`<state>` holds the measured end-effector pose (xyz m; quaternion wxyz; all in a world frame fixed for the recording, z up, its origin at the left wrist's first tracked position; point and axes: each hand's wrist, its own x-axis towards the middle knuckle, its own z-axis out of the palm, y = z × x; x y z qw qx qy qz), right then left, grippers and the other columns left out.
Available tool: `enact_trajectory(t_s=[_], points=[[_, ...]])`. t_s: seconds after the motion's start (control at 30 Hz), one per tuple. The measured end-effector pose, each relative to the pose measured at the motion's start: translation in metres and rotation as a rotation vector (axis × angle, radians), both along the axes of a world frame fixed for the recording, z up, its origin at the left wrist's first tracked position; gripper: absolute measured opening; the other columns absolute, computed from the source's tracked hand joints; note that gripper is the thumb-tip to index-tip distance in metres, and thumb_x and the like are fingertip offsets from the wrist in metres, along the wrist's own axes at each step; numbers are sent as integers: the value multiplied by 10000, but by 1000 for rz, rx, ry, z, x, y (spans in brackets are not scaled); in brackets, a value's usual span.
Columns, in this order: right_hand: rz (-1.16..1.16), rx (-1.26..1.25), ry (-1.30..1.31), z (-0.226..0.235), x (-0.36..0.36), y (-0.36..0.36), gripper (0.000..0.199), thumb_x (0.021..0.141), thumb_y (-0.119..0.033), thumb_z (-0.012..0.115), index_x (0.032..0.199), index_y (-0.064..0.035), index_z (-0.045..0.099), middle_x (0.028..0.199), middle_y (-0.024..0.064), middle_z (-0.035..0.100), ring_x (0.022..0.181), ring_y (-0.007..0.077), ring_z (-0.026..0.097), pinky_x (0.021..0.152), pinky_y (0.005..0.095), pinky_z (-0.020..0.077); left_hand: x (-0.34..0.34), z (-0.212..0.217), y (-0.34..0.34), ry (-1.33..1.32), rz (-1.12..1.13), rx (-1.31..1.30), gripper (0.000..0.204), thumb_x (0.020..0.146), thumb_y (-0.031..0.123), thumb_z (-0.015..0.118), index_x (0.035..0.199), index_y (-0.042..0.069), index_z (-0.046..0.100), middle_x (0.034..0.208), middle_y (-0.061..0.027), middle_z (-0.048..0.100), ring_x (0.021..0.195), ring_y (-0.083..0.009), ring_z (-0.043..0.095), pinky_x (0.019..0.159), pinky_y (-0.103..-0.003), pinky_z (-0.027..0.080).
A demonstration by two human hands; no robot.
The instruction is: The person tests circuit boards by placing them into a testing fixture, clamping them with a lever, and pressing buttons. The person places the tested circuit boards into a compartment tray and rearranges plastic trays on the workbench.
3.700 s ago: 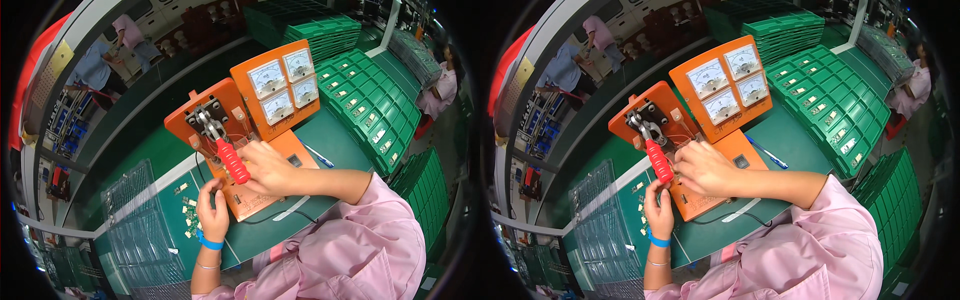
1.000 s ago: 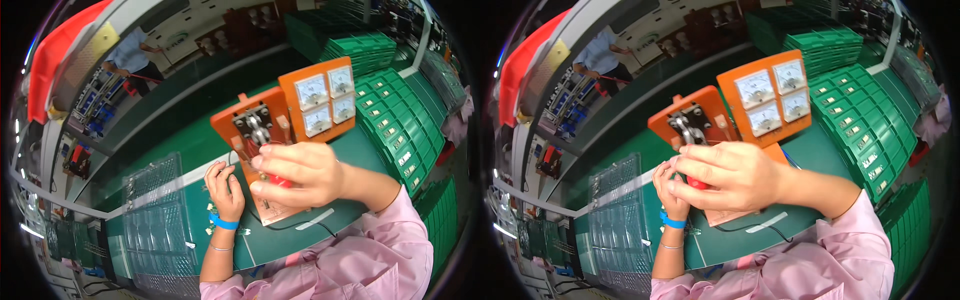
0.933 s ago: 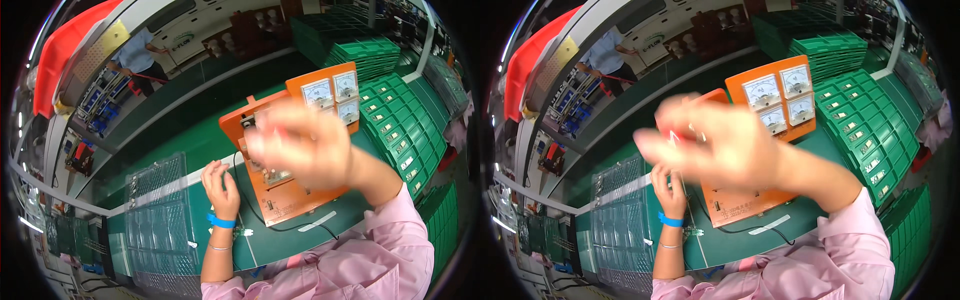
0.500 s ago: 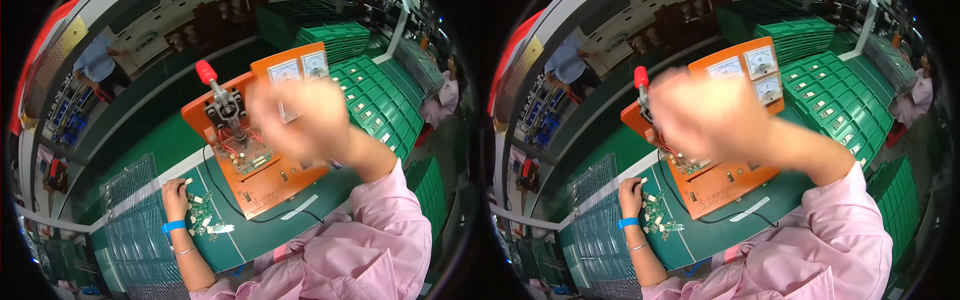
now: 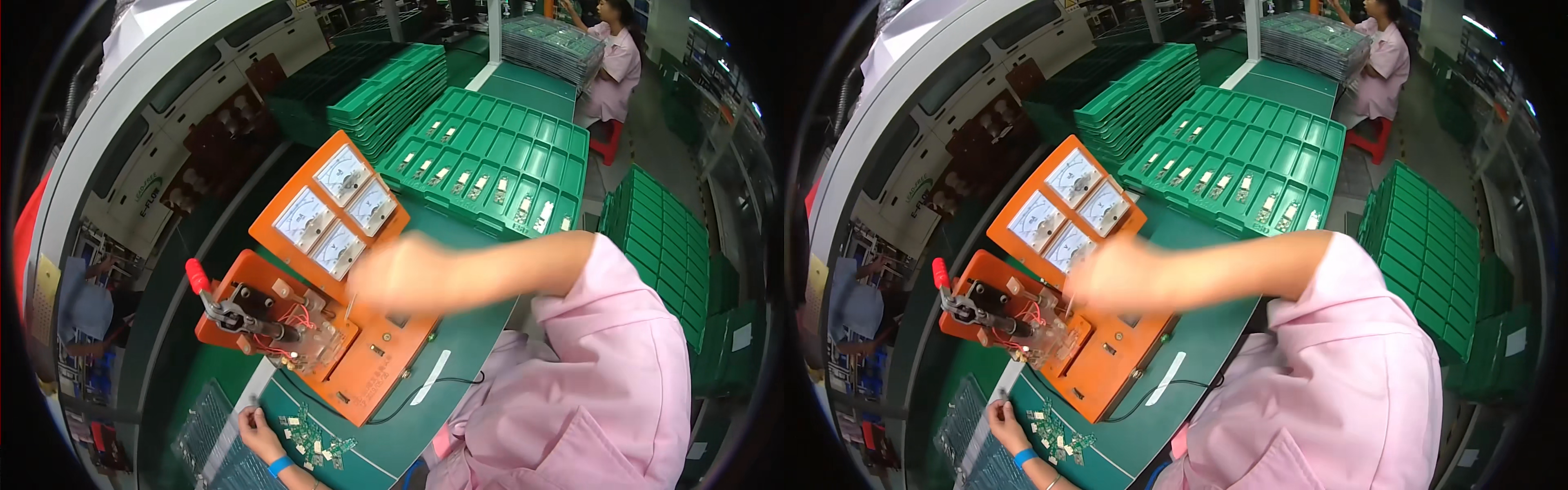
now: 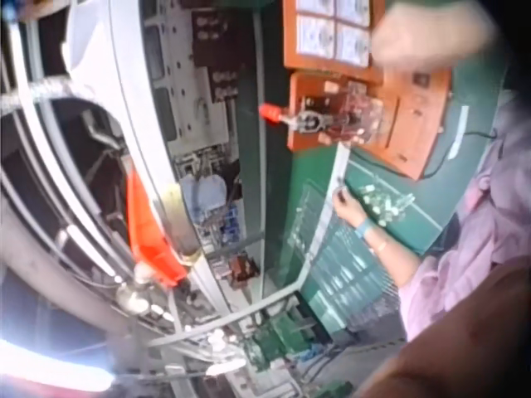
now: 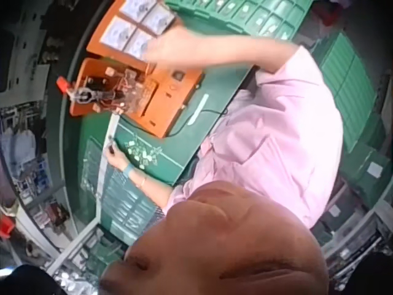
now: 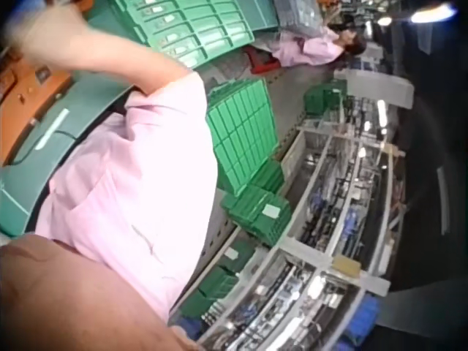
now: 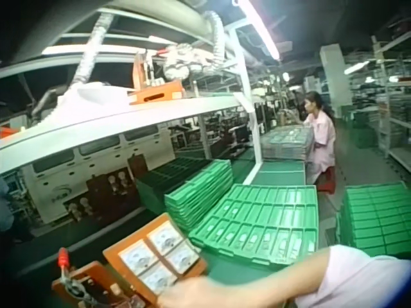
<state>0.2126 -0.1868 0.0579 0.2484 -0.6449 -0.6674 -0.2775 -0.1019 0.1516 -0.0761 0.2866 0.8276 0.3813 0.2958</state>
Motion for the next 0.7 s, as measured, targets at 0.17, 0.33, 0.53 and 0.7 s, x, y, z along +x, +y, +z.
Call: enact_trajectory(t_s=[0.17,0.33,0.53,0.7], points=[[-868,-35,300,-3,174,-87,154,741,-68,550,804,-35,686,875,135,690,764,311,653,710,408,549,6,32,-23,-195,106,-242,232,897,72,602,1116,2,638,953,-86,648,734,-146,573,659,-249,486],[-1007,-249,416,-76,267,-135,206,835,-187,587,924,-33,690,921,131,706,857,370,647,763,433,518,8,52,-39,-306,26,-231,251,909,75,603,1140,-18,635,900,-86,672,697,-133,590,642,-211,489],[-940,-332,470,-7,215,-134,326,908,-262,600,1050,18,688,1286,171,604,1200,324,562,949,390,470,17,92,-99,-174,-190,-519,155,844,-6,647,989,-43,687,868,-89,671,701,-133,598,653,-215,489],[-571,160,389,48,77,-119,186,883,-137,615,985,4,682,1223,135,626,1083,264,596,912,347,475,61,96,-135,-159,-368,-455,114,833,-7,671,941,-35,693,786,-52,622,657,-115,541,620,-216,458]])
